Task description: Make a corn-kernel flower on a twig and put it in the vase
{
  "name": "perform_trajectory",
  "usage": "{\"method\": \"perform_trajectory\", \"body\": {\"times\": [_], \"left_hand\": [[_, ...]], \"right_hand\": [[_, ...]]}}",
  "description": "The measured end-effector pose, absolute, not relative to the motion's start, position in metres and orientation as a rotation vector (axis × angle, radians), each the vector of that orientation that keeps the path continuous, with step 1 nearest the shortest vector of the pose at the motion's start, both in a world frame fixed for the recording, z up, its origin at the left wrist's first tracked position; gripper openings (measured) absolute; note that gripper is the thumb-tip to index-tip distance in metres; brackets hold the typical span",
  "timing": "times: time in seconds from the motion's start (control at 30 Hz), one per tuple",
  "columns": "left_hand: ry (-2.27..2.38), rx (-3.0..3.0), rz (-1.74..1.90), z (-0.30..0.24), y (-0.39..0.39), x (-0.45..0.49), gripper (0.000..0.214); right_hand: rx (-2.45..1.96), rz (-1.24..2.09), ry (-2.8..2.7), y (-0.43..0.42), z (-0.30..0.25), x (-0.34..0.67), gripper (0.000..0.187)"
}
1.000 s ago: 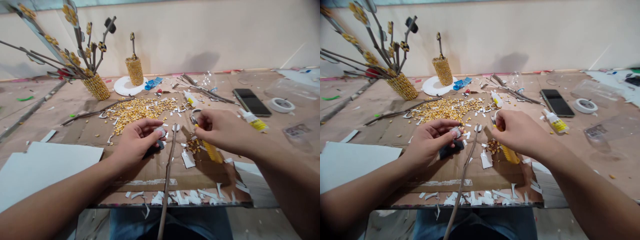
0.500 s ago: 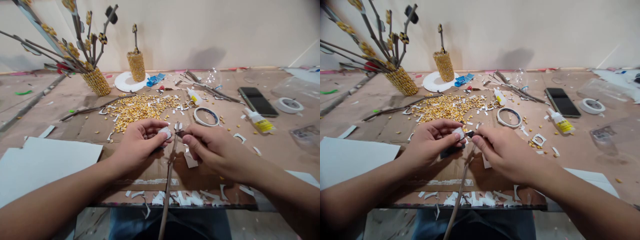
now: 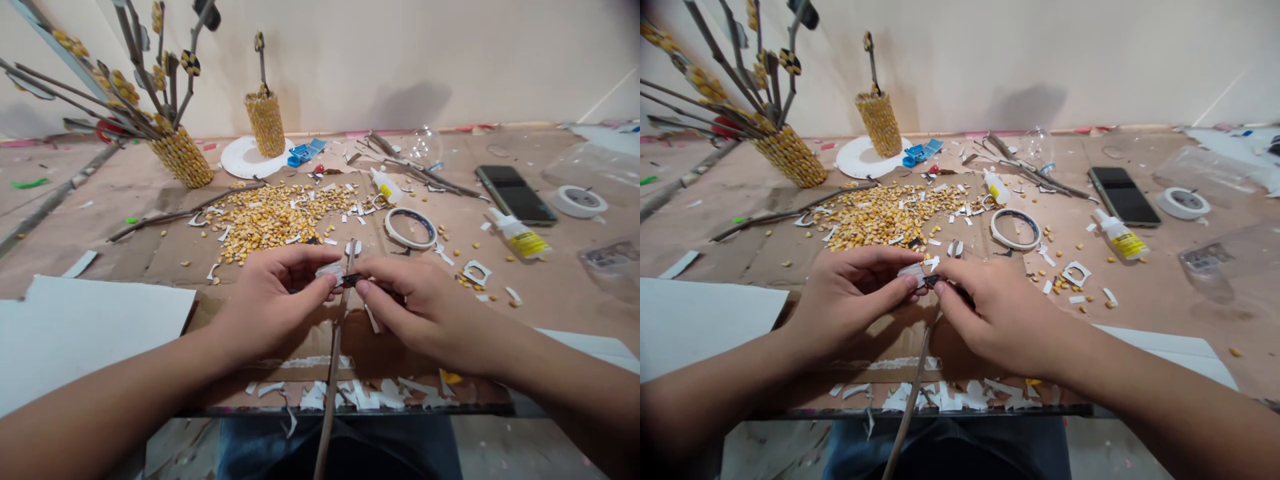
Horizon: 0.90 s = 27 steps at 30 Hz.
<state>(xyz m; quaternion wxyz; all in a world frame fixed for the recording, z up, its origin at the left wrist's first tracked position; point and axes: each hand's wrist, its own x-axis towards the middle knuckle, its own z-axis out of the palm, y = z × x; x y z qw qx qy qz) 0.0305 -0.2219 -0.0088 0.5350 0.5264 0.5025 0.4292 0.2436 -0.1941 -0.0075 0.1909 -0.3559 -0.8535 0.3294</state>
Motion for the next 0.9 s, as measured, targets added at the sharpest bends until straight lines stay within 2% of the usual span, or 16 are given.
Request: {"method": "perform_trajectory", "body": {"times": [0.9], "left_hand": [[1.3,1.295,0.993,-0.0071,-0.2245,0.0331,0.02]], "right_hand": [[-1.033,0.962,-2.448,-0.1936,-0.0036,0.2435,0.024]]}}
